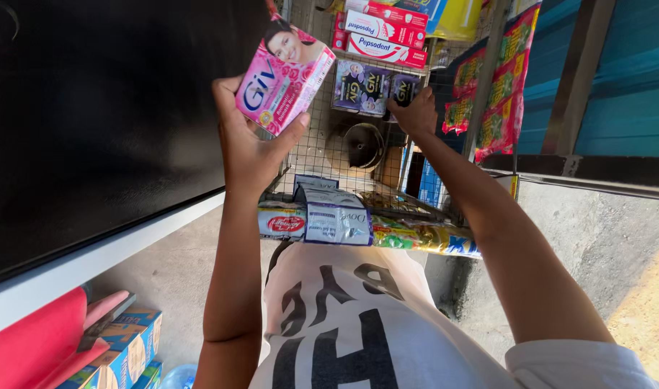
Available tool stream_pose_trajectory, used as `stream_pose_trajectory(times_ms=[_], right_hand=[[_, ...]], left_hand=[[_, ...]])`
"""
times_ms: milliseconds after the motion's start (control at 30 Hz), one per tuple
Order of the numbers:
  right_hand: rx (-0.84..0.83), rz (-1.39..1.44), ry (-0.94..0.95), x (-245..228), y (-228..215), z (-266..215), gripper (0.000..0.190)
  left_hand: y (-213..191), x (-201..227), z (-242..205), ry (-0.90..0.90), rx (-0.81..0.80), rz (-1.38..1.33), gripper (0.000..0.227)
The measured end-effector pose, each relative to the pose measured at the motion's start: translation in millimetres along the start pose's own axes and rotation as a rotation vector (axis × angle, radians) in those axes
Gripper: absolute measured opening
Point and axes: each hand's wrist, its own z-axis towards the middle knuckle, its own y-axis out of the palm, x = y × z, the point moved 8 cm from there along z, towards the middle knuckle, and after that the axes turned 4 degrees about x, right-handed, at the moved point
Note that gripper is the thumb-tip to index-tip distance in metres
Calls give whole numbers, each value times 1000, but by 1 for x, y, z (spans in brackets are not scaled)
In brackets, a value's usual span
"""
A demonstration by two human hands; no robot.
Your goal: The person picks up various packaged items, including toothpaste, soap, and sanitary pads, from a cardboard box on the floor and places them onto a wire display shelf. The person handles the items one by one, moving between the floor and the shelf repeatedly to organize the products.
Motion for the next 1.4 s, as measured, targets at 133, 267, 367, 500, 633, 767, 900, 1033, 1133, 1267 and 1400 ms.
stream_pose_trajectory(times_ms=[133, 267, 367, 500, 633, 767, 900, 1033, 1133, 1267, 1400], right_hand=[[-41, 107, 109, -11, 4, -3, 98], [-7, 176, 46, -14, -4, -4, 89], [25, 187, 71, -21, -22, 4, 89], [194, 643, -598, -123, -116, -10, 74], [-661, 838, -848, -223, -188, -73, 90], [-931, 677, -946, -260, -222, -135, 107], [-456, 405, -1072, -258, -199, -136, 94], [-444, 191, -963, -222, -109, -120, 80], [-652, 145, -761, -168, -39, -105, 90], [-761, 193, -598, -116, 11, -91, 89], [-800, 168, -589, -113, 23, -79, 90]], left_hand=[[5, 1, 2, 3, -42, 54, 64], [2, 2, 3, -23, -35, 45, 65], [1, 6, 4, 3, -63, 234, 67], [13, 2, 11, -73, -267, 482, 70], [32, 5, 12, 9, -354, 620, 72], [35, 3, 11, 37, -372, 680, 71], [42, -19, 6, -62, -398, 702, 80], [50, -22, 3, 83, -367, 856, 108], [44, -28, -3, 35, -397, 914, 106], [23, -27, -14, 22, -384, 857, 92], [21, -30, -16, -7, -371, 871, 87]])
